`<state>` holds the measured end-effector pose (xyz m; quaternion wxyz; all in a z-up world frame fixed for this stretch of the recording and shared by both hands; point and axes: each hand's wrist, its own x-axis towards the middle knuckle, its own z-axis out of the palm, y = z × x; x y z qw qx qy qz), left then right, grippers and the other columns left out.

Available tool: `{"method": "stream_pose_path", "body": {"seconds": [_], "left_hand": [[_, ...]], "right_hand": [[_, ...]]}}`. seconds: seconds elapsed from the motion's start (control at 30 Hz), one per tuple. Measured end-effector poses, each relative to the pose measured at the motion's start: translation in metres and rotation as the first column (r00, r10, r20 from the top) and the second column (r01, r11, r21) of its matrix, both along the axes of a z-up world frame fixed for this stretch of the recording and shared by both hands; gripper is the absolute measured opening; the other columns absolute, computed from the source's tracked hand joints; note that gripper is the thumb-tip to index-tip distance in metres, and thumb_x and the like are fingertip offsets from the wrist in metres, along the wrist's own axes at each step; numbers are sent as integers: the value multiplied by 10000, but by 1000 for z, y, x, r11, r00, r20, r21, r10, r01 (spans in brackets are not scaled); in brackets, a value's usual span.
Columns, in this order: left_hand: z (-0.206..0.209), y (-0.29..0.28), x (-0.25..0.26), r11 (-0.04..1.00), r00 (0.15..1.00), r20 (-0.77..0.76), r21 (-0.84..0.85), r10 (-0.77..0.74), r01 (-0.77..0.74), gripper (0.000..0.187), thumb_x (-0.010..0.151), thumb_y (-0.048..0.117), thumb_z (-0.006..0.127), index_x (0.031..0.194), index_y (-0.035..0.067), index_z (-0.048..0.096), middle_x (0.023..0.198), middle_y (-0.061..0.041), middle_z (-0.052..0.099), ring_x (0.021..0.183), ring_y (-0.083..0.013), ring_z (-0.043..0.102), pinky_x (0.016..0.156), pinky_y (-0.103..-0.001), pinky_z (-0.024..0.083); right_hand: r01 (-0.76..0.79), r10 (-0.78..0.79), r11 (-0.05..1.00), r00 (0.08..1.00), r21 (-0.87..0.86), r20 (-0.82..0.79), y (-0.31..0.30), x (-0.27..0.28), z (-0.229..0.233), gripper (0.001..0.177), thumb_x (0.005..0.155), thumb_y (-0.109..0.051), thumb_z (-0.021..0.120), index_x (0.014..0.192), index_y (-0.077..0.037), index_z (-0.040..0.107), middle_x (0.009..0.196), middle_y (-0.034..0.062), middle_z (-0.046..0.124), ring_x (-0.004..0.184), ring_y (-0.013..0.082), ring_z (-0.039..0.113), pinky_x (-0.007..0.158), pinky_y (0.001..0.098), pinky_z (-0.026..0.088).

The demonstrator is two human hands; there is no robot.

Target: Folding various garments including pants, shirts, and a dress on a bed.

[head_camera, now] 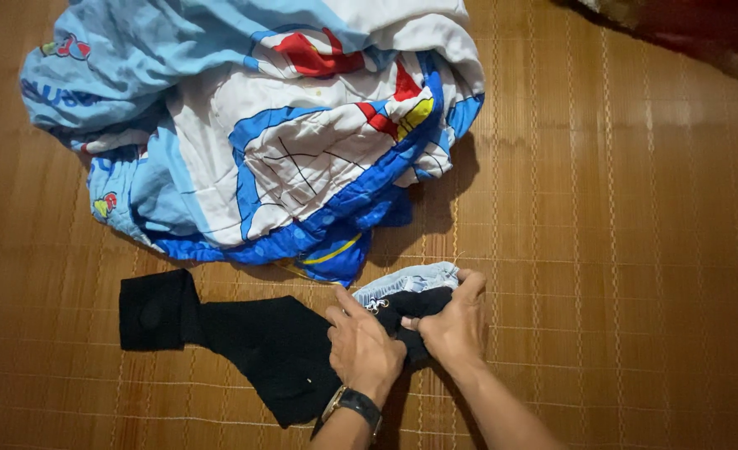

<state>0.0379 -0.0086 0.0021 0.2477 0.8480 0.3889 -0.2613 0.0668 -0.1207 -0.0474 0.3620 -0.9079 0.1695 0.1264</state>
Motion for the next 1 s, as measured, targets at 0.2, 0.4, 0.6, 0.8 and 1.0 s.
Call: {"method": "stream_pose_path", "body": {"seconds": [0.2, 0.4, 0.6, 0.8, 1.0], "left_hand": [[0, 1, 0, 1000, 1000, -1, -9, -17, 17, 1196, 650, 223, 910, 1541, 48, 131, 1298, -205, 446, 1179, -411, 558, 947, -473, 544], [-8, 0, -10, 1000, 991, 132, 25, -11, 8, 1088, 626, 190, 884, 1488, 28, 240, 1230, -210, 500, 1127, -422, 574, 921, -489, 535], [-17, 10, -37, 995, 960, 260, 34, -100, 94, 652, 614, 134, 839, 1181, 50, 529, 1133, -174, 603, 1090, -411, 579, 919, -492, 484], [21, 6, -69, 985, 899, 436, -127, -51, 118, 610, 531, 182, 932, 1037, 74, 608, 1068, -157, 632, 1048, -402, 561, 891, -479, 456], [45, 44, -110, 860, 826, 455, -506, 331, -66, 618, 480, 94, 952, 1004, 56, 627, 1017, -132, 722, 1022, -300, 699, 915, -391, 545]], "right_hand": [[2, -2, 999, 1000, 38, 12, -1, -1, 0, 1113, 405, -131, 1042, 1288, 10, 379, 1209, 239, 598, 1152, 394, 594, 987, 458, 483], [-15, 15, 999, 1000, 32, 12, -3, 2, 7, 1159, 414, -112, 1040, 1354, -6, 370, 1247, 247, 594, 1171, 410, 580, 990, 468, 477], [13, 9, 971, 996, 239, -90, -37, -25, -20, 841, 434, -75, 1002, 1161, -41, 581, 1070, 119, 722, 1025, 272, 685, 923, 399, 550], [127, -40, 867, 982, 481, -186, -72, -70, 15, 658, 481, 35, 926, 1067, -21, 634, 972, 95, 739, 900, 214, 696, 830, 368, 576], [69, 37, 883, 976, 465, -216, -43, -82, 71, 684, 510, 71, 888, 1136, -32, 634, 1003, 107, 736, 927, 215, 691, 844, 351, 550]]}}
